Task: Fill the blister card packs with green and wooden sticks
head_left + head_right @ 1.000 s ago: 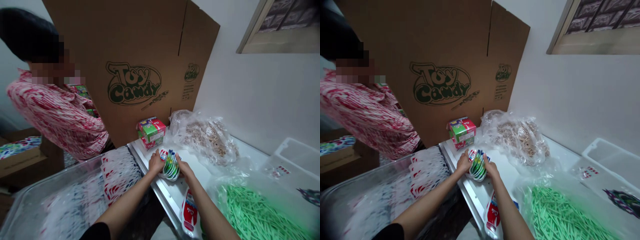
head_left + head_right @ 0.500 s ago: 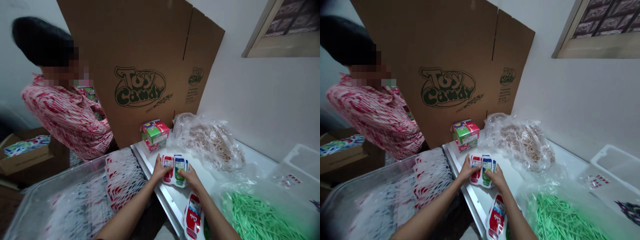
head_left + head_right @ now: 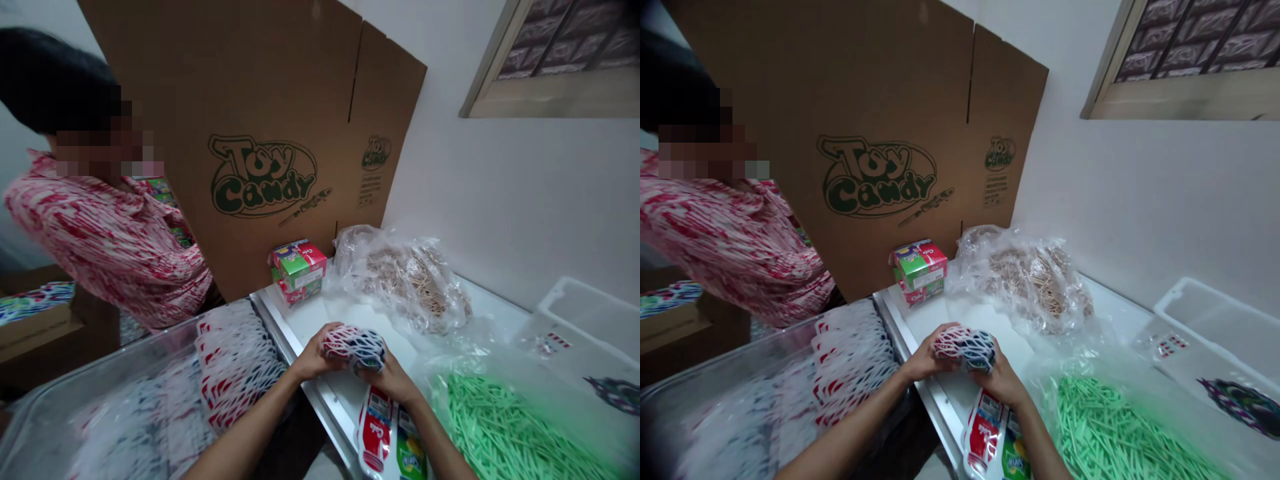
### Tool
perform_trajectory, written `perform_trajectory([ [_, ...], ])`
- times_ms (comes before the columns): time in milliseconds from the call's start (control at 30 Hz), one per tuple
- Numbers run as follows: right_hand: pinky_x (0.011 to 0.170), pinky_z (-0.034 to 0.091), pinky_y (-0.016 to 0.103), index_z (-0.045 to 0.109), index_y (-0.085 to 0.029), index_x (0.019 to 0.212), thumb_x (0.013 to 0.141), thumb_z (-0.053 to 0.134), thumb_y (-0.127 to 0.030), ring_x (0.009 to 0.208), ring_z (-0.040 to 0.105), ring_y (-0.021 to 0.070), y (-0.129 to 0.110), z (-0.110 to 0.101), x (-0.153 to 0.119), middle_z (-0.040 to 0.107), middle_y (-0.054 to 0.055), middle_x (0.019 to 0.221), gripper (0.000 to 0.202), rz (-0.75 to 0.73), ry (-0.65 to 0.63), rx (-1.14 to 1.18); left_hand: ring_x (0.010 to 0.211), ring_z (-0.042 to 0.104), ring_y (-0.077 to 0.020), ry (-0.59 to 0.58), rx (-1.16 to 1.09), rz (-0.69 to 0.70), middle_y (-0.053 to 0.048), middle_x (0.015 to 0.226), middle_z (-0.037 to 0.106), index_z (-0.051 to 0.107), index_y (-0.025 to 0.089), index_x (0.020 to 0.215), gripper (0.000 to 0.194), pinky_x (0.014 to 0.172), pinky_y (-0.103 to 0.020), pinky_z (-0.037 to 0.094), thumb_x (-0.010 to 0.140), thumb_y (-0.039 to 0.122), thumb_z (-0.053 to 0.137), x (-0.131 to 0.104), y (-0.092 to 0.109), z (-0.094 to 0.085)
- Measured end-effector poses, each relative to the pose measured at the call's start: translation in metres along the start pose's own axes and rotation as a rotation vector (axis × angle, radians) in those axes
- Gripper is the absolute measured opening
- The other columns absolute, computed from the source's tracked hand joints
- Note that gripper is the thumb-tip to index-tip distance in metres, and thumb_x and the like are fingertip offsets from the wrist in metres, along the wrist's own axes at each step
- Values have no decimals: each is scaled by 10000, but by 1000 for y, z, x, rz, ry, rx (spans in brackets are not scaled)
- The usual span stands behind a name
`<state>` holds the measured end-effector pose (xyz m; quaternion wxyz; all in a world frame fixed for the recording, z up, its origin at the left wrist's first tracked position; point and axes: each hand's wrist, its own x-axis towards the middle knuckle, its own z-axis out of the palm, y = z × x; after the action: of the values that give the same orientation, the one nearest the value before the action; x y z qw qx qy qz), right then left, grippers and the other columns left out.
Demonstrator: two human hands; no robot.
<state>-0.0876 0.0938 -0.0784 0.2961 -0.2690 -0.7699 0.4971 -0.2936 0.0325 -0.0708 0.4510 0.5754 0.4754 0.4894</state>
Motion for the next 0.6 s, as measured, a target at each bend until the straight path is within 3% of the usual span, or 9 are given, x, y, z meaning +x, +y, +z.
perform_trajectory([
  [200, 1024, 355, 431, 498, -231, 1231, 686, 701, -314, 1171, 492, 257, -3, 1, 1, 557, 83, 1247, 587, -14, 67, 71, 1073, 558, -239, 61, 24, 72, -85, 1167, 587, 449, 196, 1181, 682, 954, -364, 423, 591, 283, 780, 0, 6, 8],
  [367, 1015, 359, 447, 522, -201, 1227, 621, 748, -304, 1137, 517, 271, 5, 2, 1, 550, 102, 1258, 655, -7, 41, 27, 1158, 503, -265, 7, 71, 73, -90, 1267, 527, 378, 217, 1293, 915, 1014, -401, 381, 495, 251, 823, -5, -1, 2],
  [533, 1033, 338, 448, 627, -230, 1108, 720, 659, -319, 1146, 511, 262, -11, -2, 11, 607, 74, 1184, 400, -72, 81, -40, 1056, 566, -236, 112, 189, 106, -73, 1136, 598, 544, 210, 1152, 494, 946, -371, 445, 690, 302, 697, -1, 21, 7],
  [600, 1032, 339, 454, 614, -251, 1129, 716, 668, -326, 1150, 509, 265, -21, -9, 15, 602, 66, 1194, 424, -78, 62, -58, 1056, 561, -243, 117, 245, 170, -76, 1135, 594, 560, 221, 1142, 470, 941, -378, 447, 701, 309, 693, 2, 34, 6],
])
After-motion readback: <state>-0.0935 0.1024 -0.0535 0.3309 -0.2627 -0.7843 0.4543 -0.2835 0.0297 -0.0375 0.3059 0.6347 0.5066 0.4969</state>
